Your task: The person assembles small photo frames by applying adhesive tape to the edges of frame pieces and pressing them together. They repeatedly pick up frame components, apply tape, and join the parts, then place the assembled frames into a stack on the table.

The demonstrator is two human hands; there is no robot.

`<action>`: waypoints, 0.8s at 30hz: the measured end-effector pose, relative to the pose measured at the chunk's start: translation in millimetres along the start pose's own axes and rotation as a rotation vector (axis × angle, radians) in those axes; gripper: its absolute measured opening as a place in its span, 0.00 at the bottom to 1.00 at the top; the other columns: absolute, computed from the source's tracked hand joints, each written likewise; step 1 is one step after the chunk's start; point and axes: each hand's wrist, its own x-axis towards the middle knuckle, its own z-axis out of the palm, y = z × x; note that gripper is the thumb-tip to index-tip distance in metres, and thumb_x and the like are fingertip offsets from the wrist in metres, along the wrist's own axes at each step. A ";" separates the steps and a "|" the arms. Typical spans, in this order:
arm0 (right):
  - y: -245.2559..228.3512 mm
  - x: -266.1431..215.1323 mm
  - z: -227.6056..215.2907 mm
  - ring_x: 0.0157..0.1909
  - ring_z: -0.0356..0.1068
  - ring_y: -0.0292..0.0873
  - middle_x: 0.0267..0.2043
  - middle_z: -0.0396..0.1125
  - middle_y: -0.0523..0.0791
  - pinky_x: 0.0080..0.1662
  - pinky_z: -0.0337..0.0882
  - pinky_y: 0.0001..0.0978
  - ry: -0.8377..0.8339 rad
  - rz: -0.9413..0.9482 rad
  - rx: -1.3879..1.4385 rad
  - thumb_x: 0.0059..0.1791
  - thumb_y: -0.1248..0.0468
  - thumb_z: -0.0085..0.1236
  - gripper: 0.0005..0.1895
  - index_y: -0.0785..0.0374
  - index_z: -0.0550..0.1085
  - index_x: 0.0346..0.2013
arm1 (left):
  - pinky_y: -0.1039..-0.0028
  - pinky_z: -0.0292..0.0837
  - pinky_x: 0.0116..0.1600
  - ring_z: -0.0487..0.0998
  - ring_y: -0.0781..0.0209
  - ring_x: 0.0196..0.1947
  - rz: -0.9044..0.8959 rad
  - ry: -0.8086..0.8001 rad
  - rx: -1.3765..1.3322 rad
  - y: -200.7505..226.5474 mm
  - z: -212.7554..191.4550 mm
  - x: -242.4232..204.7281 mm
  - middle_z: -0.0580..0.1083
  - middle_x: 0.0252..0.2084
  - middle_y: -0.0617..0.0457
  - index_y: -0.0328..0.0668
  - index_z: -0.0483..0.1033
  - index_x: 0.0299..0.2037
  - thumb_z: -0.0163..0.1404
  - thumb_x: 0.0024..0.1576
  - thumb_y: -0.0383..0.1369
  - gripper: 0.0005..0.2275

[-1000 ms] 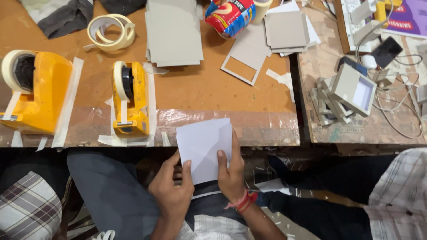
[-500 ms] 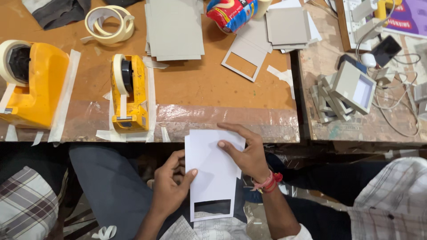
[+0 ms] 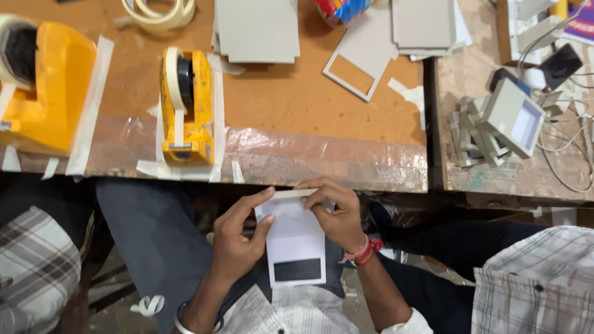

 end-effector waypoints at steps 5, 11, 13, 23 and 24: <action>2.4 -13.3 17.0 0.54 0.73 0.43 0.50 0.73 0.51 0.59 0.71 0.32 0.190 0.060 0.105 0.50 0.74 0.59 0.18 0.63 0.59 0.46 | 0.71 0.79 0.44 0.83 0.56 0.40 0.182 0.048 0.304 -3.0 5.5 -6.3 0.80 0.42 0.47 0.42 0.80 0.55 0.52 0.54 0.17 0.19; -12.8 -23.0 15.3 0.46 0.73 0.38 0.45 0.74 0.49 0.48 0.73 0.27 0.234 0.426 0.180 0.52 0.68 0.58 0.15 0.66 0.69 0.52 | 0.78 0.75 0.34 0.81 0.65 0.31 -0.122 0.196 -0.007 -8.0 8.4 -21.0 0.80 0.41 0.46 0.37 0.78 0.52 0.57 0.55 0.19 0.15; -31.1 -0.2 3.3 0.42 0.75 0.39 0.41 0.76 0.47 0.46 0.74 0.26 0.174 0.289 -0.071 0.51 0.68 0.59 0.12 0.67 0.74 0.49 | 0.79 0.78 0.35 0.81 0.67 0.34 -0.235 0.262 -0.314 -8.6 7.6 -13.8 0.77 0.41 0.44 0.32 0.73 0.54 0.56 0.55 0.19 0.16; -85.2 92.8 -16.5 0.62 0.70 0.48 0.39 0.73 0.38 0.70 0.49 0.67 0.027 -0.640 -0.700 0.47 0.73 0.62 0.07 0.56 0.79 0.33 | 0.65 0.78 0.44 0.83 0.46 0.40 0.182 0.269 0.264 18.2 40.6 17.7 0.78 0.40 0.42 0.35 0.74 0.50 0.57 0.55 0.23 0.13; -77.1 94.7 -9.3 0.64 0.68 0.50 0.41 0.73 0.40 0.71 0.51 0.65 0.024 -0.601 -0.631 0.47 0.75 0.61 0.08 0.57 0.79 0.34 | 0.63 0.77 0.44 0.82 0.45 0.39 0.180 0.286 0.362 14.0 42.3 27.4 0.78 0.41 0.44 0.38 0.75 0.51 0.57 0.55 0.23 0.14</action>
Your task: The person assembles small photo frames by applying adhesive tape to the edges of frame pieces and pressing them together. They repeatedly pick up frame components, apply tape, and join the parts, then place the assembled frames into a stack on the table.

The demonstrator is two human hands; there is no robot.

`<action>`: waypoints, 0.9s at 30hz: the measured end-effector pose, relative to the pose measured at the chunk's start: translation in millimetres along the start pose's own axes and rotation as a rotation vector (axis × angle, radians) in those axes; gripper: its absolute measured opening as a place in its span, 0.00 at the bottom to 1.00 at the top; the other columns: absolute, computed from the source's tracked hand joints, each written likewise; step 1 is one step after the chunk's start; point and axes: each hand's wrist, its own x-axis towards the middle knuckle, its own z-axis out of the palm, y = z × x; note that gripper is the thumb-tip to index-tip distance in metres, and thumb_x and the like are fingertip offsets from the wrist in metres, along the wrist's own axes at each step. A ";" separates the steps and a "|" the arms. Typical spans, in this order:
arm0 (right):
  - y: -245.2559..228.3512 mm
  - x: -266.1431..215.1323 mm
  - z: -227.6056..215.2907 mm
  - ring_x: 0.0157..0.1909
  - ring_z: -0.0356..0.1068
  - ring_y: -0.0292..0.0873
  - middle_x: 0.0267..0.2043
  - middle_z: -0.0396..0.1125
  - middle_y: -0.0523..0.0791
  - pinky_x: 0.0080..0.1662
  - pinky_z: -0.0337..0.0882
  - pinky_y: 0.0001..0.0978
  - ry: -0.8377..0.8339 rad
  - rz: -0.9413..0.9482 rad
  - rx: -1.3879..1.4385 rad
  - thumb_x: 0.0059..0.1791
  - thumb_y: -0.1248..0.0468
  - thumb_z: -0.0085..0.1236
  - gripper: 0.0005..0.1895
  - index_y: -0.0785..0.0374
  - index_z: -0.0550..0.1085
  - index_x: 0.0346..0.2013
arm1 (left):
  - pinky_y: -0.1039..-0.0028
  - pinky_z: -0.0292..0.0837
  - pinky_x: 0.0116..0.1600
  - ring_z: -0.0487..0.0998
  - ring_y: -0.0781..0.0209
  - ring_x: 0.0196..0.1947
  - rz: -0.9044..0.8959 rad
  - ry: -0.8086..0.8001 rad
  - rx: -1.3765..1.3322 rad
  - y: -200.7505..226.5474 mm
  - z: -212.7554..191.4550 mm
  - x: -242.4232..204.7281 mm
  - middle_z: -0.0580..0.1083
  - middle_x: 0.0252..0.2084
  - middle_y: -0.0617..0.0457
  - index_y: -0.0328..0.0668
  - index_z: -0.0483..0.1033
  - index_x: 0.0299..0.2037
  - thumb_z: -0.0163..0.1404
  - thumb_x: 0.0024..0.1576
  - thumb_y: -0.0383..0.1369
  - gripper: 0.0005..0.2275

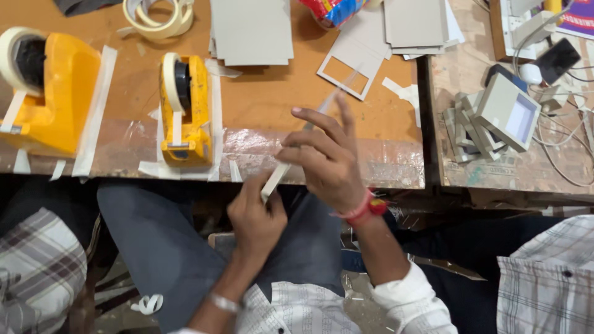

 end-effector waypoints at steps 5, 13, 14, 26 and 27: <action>13.9 -19.7 35.3 0.73 0.63 0.58 0.51 0.72 0.45 0.68 0.70 0.49 0.134 0.231 0.320 0.47 0.80 0.58 0.11 0.61 0.78 0.35 | 0.56 0.72 0.41 0.78 0.41 0.40 0.122 -0.101 0.250 -4.7 1.0 16.8 0.73 0.45 0.42 0.36 0.72 0.56 0.63 0.45 0.36 0.28; 16.8 -33.4 36.1 0.74 0.61 0.60 0.59 0.71 0.50 0.70 0.68 0.49 0.082 0.201 0.333 0.45 0.82 0.54 0.18 0.62 0.80 0.44 | 0.71 0.79 0.48 0.83 0.56 0.45 0.121 -0.138 -0.366 -3.5 -26.8 17.4 0.78 0.49 0.48 0.40 0.78 0.54 0.60 0.58 0.23 0.14; 15.3 -31.2 34.0 0.74 0.60 0.60 0.60 0.70 0.51 0.71 0.67 0.50 0.062 0.187 0.323 0.45 0.81 0.54 0.19 0.62 0.80 0.46 | 0.71 0.79 0.47 0.83 0.56 0.43 0.138 -0.123 -0.366 -3.9 -27.1 22.2 0.78 0.47 0.48 0.39 0.78 0.52 0.61 0.56 0.22 0.14; 11.0 -41.9 41.2 0.70 0.66 0.56 0.55 0.73 0.45 0.71 0.66 0.57 0.081 0.130 0.113 0.49 0.72 0.60 0.16 0.55 0.80 0.50 | 0.72 0.78 0.44 0.82 0.56 0.39 0.204 -0.042 -0.350 -2.5 -23.3 28.2 0.79 0.40 0.50 0.38 0.80 0.46 0.63 0.55 0.20 0.11; 10.9 -42.2 40.9 0.70 0.66 0.56 0.55 0.73 0.45 0.71 0.66 0.57 0.078 0.129 0.111 0.49 0.72 0.60 0.16 0.55 0.81 0.50 | 0.72 0.78 0.43 0.82 0.57 0.38 0.198 -0.050 -0.352 -2.7 -23.7 28.6 0.79 0.40 0.50 0.38 0.81 0.46 0.63 0.55 0.20 0.11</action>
